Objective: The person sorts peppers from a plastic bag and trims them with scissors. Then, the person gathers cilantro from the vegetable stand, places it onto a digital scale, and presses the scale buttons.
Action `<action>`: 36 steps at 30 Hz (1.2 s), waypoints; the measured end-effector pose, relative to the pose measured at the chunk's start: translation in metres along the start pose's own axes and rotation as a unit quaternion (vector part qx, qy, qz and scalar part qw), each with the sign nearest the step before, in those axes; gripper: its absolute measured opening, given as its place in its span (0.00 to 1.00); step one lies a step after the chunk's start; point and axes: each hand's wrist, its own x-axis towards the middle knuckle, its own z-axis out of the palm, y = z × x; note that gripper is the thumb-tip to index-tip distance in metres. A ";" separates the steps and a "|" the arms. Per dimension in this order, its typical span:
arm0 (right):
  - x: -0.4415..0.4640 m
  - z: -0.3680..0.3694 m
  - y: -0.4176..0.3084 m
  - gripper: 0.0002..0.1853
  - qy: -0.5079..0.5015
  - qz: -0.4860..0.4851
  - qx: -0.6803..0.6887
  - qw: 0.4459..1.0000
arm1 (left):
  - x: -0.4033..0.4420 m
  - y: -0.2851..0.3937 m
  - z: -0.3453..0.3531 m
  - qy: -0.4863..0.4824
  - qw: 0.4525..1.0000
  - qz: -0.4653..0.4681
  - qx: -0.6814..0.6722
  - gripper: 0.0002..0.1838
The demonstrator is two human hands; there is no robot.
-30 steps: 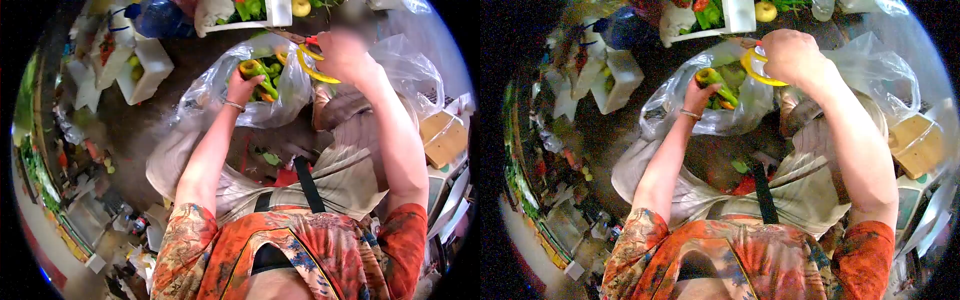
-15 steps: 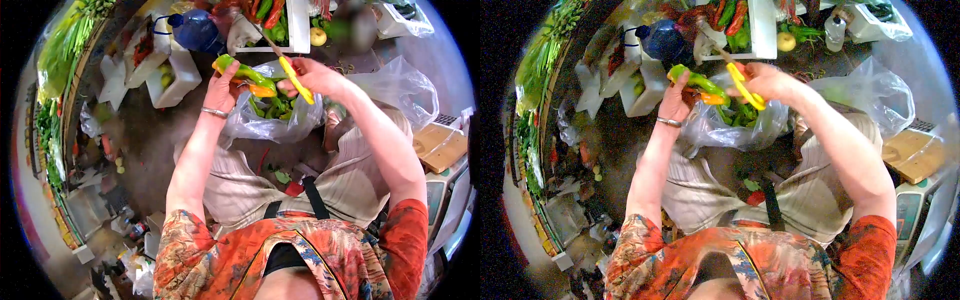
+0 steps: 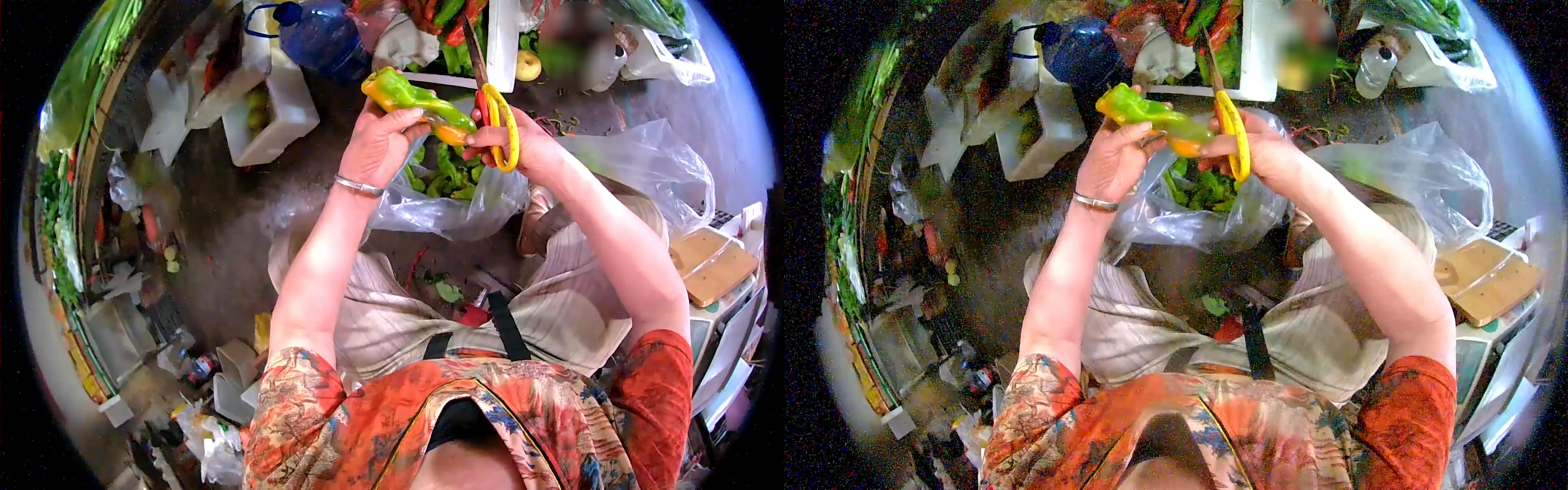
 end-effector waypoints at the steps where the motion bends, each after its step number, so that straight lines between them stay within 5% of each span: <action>1: 0.001 -0.001 0.001 0.20 -0.001 0.002 0.000 1.000 | 0.000 -0.002 -0.002 0.002 1.000 0.000 -0.001 0.32; 4: 0.003 -0.001 0.002 0.19 0.001 0.008 -0.012 1.000 | 0.002 -0.007 -0.008 0.021 0.997 0.025 0.068 0.32; 6: 0.004 -0.003 0.002 0.29 -0.003 0.022 -0.016 1.000 | 0.003 -0.007 -0.008 0.025 0.995 0.029 0.090 0.32; 19: -0.004 0.001 0.002 0.22 -0.036 0.004 -0.042 0.998 | 0.000 -0.018 0.000 0.072 0.985 0.076 0.139 0.36; 28: -0.007 -0.004 -0.001 0.25 -0.024 -0.004 -0.060 0.998 | -0.001 -0.018 0.008 0.090 0.978 -0.018 0.186 0.17; 36: -0.021 -0.018 -0.027 0.20 0.072 -0.067 -0.015 0.995 | -0.003 -0.018 0.022 0.077 0.978 -0.071 0.181 0.24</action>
